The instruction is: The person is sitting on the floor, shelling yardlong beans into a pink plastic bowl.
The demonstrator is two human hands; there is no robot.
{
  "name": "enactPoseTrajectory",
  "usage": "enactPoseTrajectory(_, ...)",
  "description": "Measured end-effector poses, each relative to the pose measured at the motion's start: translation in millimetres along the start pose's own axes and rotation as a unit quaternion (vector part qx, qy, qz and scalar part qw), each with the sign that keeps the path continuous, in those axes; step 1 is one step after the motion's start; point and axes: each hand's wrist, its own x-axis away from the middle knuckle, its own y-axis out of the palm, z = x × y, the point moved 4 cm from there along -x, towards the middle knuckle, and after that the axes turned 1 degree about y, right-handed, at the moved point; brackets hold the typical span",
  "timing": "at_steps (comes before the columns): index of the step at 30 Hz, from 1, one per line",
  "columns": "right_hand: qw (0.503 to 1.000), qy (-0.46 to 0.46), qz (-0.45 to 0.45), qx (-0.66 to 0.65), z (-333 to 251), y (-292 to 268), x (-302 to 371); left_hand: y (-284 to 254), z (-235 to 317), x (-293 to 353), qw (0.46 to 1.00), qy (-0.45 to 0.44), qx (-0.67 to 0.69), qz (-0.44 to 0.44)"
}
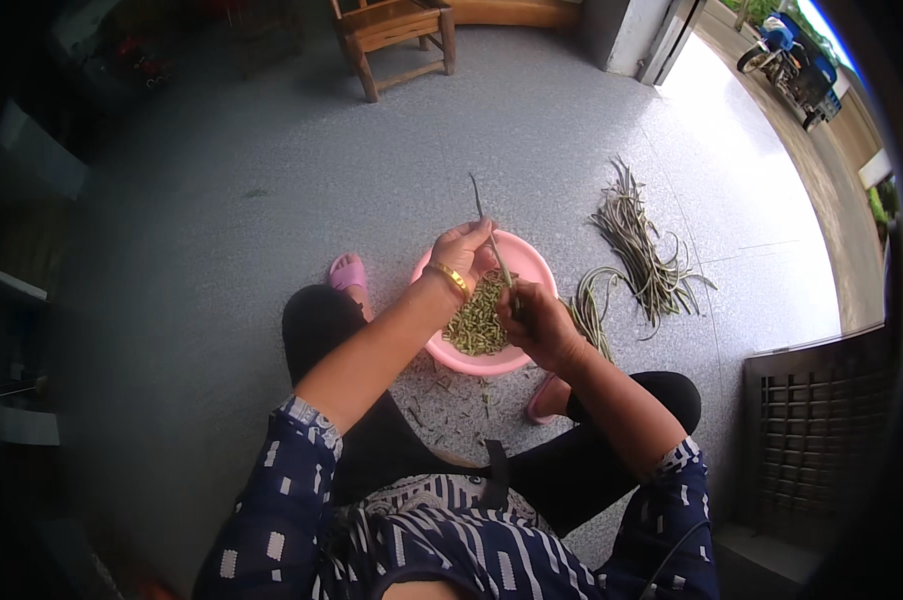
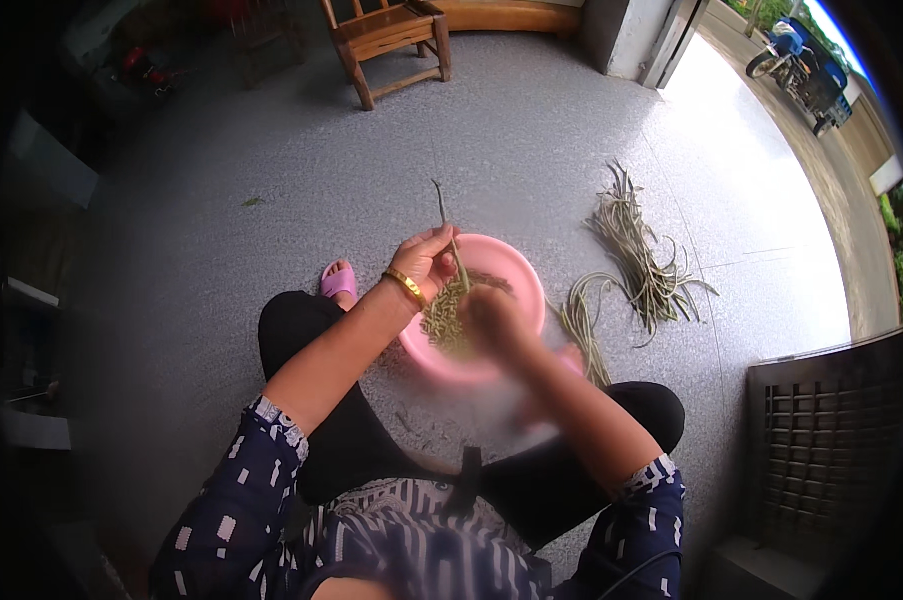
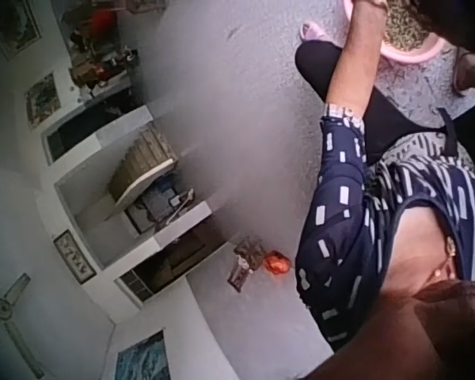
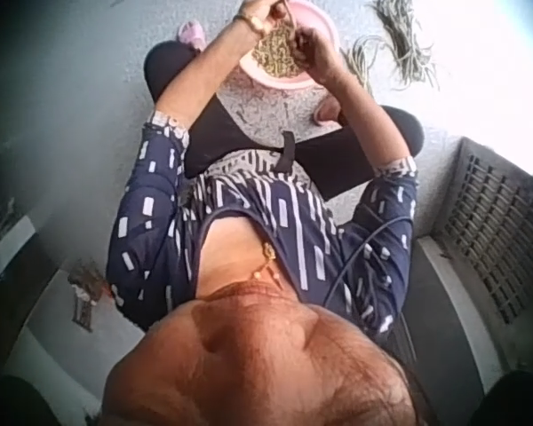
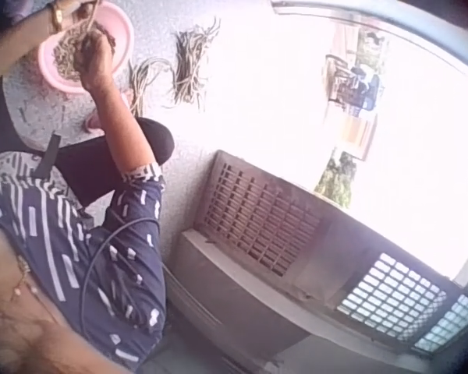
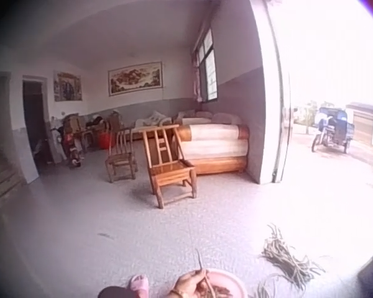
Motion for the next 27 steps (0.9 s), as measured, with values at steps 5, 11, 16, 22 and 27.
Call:
enactPoseTrajectory(5,0.948,-0.095,0.088,0.291,-22,20,-1,6,3,3,0.998,0.033,-0.055,-0.009)
enactPoseTrajectory(11,0.993,0.020,0.072,0.095,-25,26,9,7,3,3,0.993,0.069,-0.091,-0.028)
enactPoseTrajectory(16,0.910,-0.189,0.071,0.362,-33,27,9,-2,-12,-2,0.999,-0.047,-0.019,-0.010)
enactPoseTrajectory(22,0.774,-0.302,0.037,0.556,-59,49,22,4,-15,7,0.994,-0.095,-0.007,-0.054)
enactPoseTrajectory(27,0.743,-0.328,-0.107,0.573,-44,73,33,-17,-12,-7,0.985,-0.129,0.065,0.096)
